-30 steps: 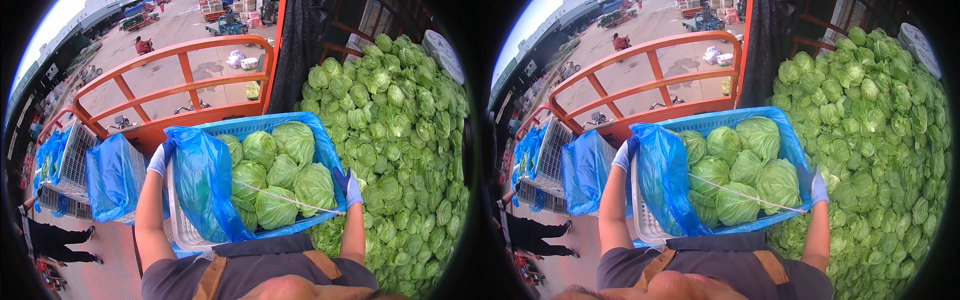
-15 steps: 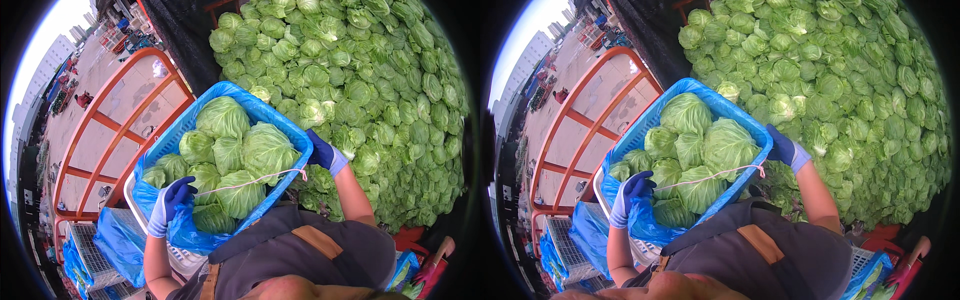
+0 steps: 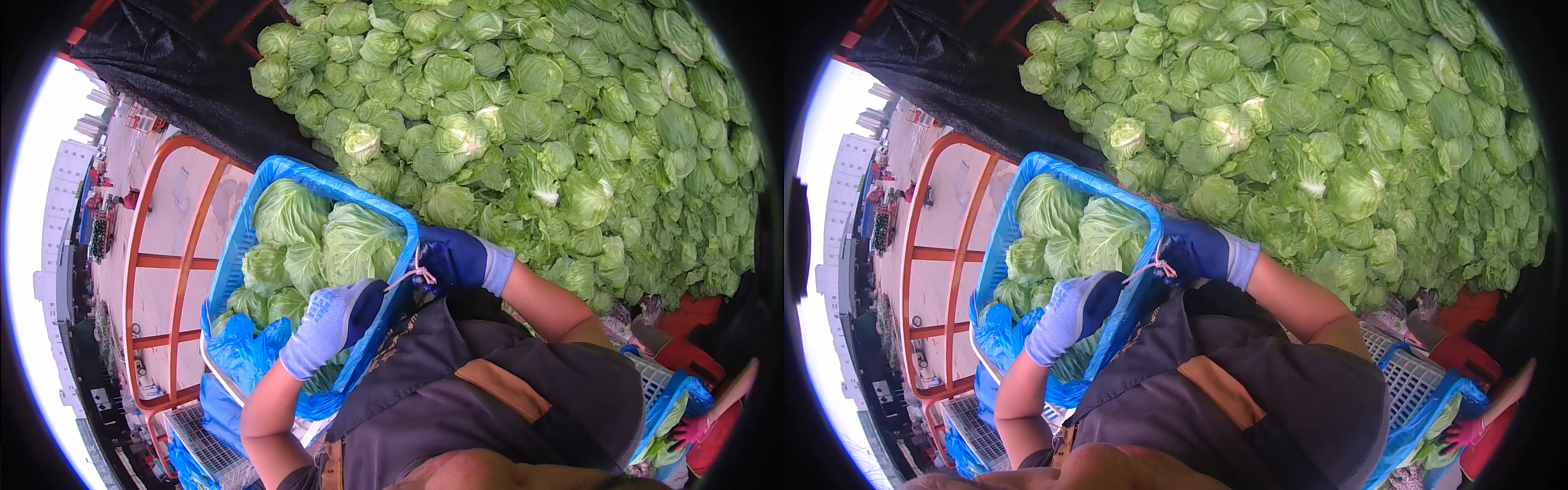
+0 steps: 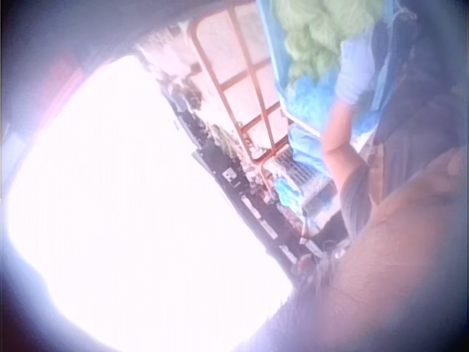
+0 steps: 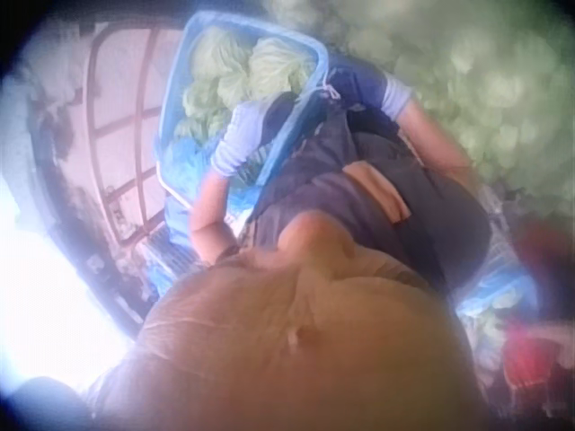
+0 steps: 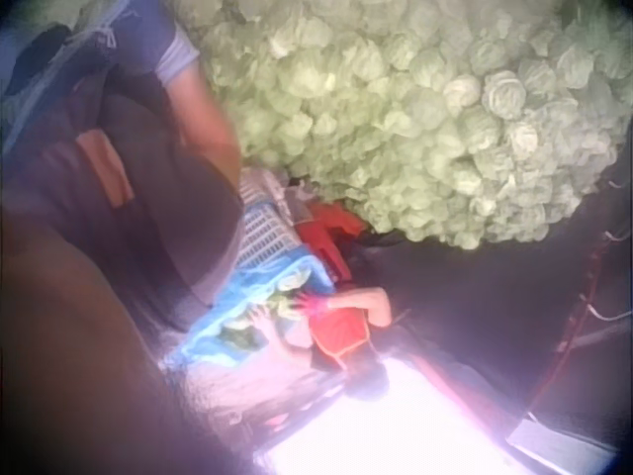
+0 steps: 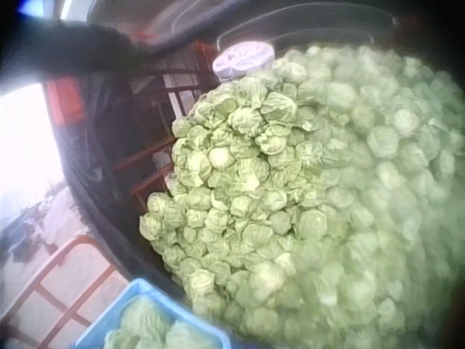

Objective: The person picks cabbages from a large pile on a truck bed and places them into a blue plastic crate lined with a blue bag. They repeat this process, filling the crate and then moving it aside to continue packing more cabbages.

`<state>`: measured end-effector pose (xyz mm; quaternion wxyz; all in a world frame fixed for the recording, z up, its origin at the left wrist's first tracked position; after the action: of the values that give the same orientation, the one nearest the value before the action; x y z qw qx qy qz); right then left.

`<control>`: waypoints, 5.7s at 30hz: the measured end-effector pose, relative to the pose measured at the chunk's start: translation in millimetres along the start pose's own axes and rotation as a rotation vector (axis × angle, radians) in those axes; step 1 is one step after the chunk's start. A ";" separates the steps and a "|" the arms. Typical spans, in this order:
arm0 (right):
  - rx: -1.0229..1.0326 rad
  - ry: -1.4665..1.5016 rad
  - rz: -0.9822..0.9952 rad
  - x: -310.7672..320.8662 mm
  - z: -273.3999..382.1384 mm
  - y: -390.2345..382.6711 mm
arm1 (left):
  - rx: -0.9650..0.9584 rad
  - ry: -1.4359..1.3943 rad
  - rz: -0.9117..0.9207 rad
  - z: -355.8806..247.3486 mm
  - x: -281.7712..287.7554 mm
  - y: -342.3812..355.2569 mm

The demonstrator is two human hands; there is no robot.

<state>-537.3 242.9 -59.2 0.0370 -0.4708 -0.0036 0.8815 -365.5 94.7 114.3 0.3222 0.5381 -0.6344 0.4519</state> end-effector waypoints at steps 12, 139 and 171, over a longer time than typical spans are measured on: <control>0.829 -0.776 -0.615 104.0 390.9 -74.4 | -0.296 0.143 -0.599 -56.9 94.0 159.6; 0.626 -1.312 1.678 -455.5 -4.4 196.3 | 0.688 -1.619 -1.902 122.0 -112.9 -387.7; -0.465 -0.647 -0.161 -32.6 27.5 170.4 | 1.188 -0.612 -2.524 62.2 -206.1 -318.5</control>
<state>-552.7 71.5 -23.9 -0.0045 -0.1629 -0.2511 0.9541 -6.5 114.1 -21.8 0.0851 0.8601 0.4981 -0.0703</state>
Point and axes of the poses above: each hand's wrist, its own y-axis towards the middle knuckle, its own x-axis out of the back of the hand, z = x × y, the point moved 2 cm from there along y, towards the middle knuckle, and after that the axes turned 5 degrees about y, right-handed, at the moved point
